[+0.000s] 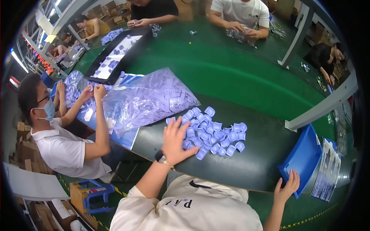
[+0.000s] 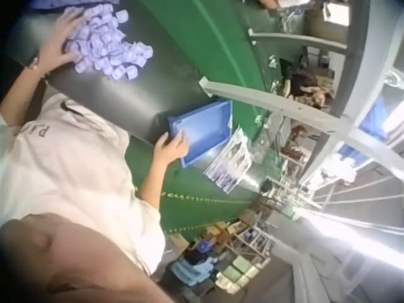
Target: Assembling small blue plastic components by hand at a manufacturing workbench.
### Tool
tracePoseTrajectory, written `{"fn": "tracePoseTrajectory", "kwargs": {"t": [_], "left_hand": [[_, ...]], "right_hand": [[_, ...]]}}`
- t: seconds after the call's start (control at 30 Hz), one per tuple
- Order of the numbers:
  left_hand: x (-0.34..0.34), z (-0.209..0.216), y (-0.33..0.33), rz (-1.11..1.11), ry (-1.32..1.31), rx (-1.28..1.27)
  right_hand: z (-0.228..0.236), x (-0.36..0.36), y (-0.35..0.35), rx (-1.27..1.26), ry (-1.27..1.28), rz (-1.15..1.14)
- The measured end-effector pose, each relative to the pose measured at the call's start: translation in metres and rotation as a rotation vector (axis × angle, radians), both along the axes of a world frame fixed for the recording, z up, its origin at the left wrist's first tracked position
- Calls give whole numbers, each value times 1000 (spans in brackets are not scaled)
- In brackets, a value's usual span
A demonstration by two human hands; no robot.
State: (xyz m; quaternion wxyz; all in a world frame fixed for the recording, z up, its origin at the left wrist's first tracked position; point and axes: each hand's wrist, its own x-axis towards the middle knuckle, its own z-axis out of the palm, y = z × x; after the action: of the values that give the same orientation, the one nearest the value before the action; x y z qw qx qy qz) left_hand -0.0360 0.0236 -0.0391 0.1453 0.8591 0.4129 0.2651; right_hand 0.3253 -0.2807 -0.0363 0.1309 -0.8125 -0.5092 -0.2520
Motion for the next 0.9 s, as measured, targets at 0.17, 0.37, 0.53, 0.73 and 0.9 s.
{"fn": "tracePoseTrajectory", "kwargs": {"t": [0.17,0.37,0.53,0.73,0.9], "left_hand": [[-16,-1,-12,-2,-79,-22],[-5,-16,-29,-25,-57,-11],[2,-17,-34,75,-86,-4],[-38,5,-16,135,-109,56],[-163,2,85,599,-401,312]], "right_hand": [[13,-19,40,86,193,410],[4,-47,155,-59,351,847],[0,-62,199,-88,470,788],[-30,-51,226,150,655,586],[-44,-37,217,238,680,567]]}}
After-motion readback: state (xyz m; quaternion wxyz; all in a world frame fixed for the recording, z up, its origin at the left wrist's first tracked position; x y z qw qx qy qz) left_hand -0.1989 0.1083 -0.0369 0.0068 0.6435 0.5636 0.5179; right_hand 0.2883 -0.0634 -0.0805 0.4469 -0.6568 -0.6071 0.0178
